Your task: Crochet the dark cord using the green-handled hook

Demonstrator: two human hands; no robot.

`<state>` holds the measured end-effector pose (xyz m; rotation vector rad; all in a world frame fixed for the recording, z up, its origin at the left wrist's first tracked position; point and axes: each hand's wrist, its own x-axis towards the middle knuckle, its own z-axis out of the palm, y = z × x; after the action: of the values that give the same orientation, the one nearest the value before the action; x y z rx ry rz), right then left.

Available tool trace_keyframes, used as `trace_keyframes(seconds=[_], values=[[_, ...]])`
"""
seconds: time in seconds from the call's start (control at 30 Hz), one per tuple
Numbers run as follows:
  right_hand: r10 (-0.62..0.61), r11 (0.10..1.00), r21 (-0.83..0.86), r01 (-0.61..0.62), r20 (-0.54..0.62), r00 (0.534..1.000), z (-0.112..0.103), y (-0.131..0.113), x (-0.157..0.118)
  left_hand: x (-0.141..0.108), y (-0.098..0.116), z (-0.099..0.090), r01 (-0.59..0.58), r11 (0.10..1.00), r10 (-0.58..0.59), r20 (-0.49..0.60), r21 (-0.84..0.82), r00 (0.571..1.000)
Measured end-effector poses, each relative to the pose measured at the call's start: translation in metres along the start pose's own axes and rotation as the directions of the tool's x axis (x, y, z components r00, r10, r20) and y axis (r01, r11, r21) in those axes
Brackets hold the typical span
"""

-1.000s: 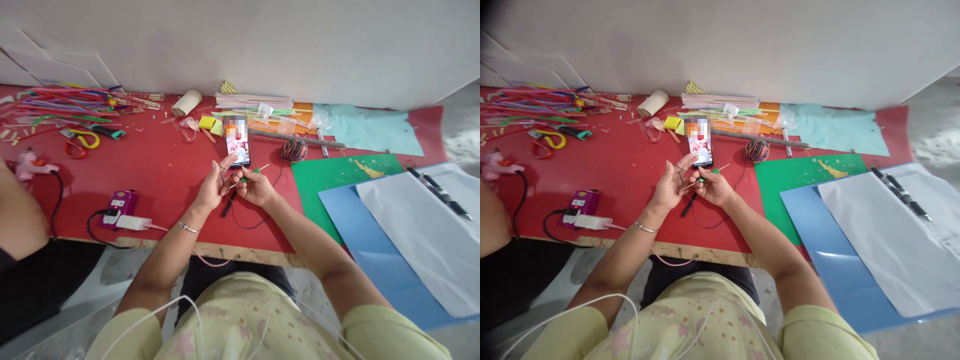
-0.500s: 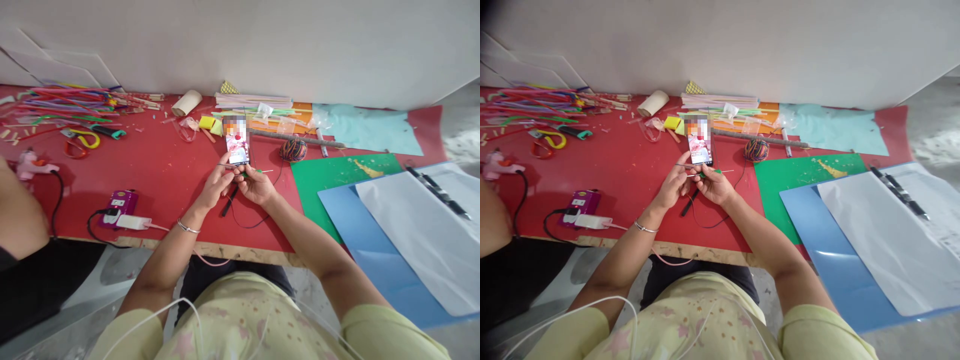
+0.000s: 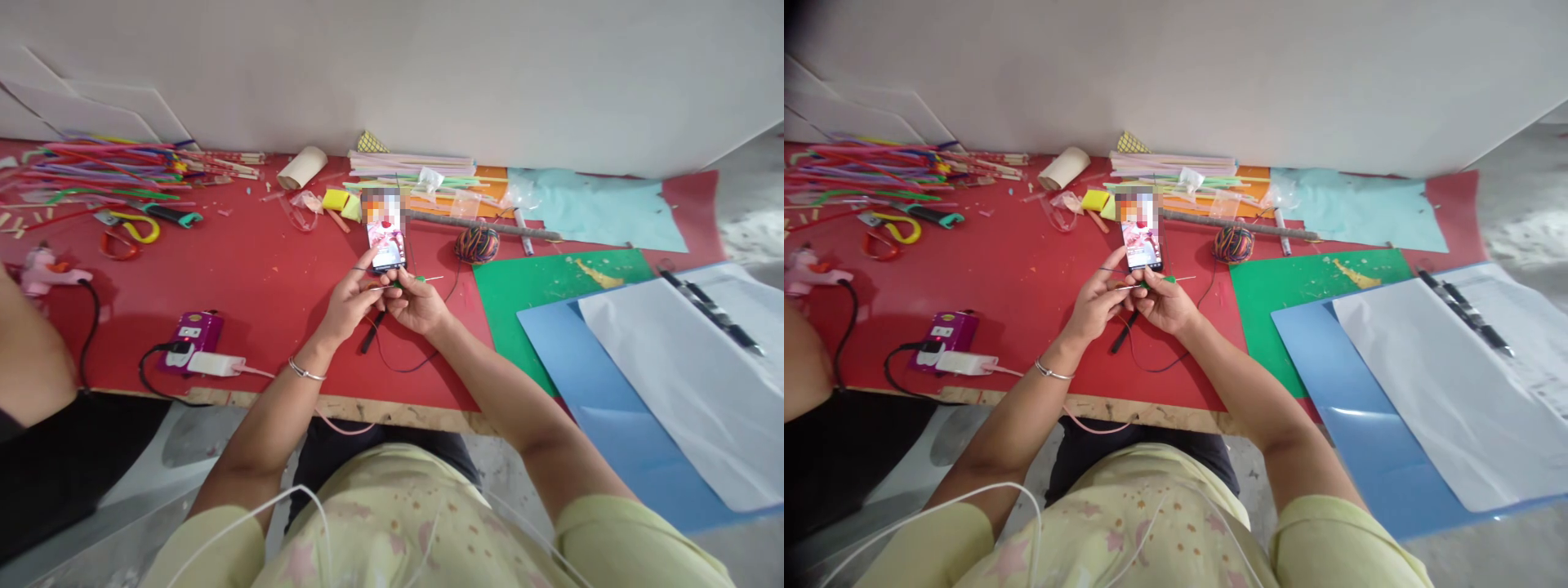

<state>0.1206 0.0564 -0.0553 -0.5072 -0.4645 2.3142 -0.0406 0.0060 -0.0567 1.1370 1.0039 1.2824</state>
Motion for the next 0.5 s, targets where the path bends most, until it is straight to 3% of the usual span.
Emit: trace_keyframes(seconds=[0.13, 0.27, 0.5], values=[[-0.027, 1.0, 0.012, 0.027, 0.005, 1.0, -0.002, -0.002, 0.001, 0.001, -0.002, -0.004, -0.113, 0.984, 0.124, -0.077, 0.137, 0.989], [0.003, 1.0, 0.005, -0.002, -0.02, 1.0, -0.001, -0.002, 0.001, 0.0, 0.002, -0.009, -0.1, 0.964, 0.126, -0.091, 0.246, 0.988], [0.008, 1.0, -0.009, -0.009, -0.051, 0.999, -0.002, -0.003, 0.002, 0.0, 0.003, -0.011, -0.119, 0.947, 0.154, -0.096, 0.298, 0.983]])
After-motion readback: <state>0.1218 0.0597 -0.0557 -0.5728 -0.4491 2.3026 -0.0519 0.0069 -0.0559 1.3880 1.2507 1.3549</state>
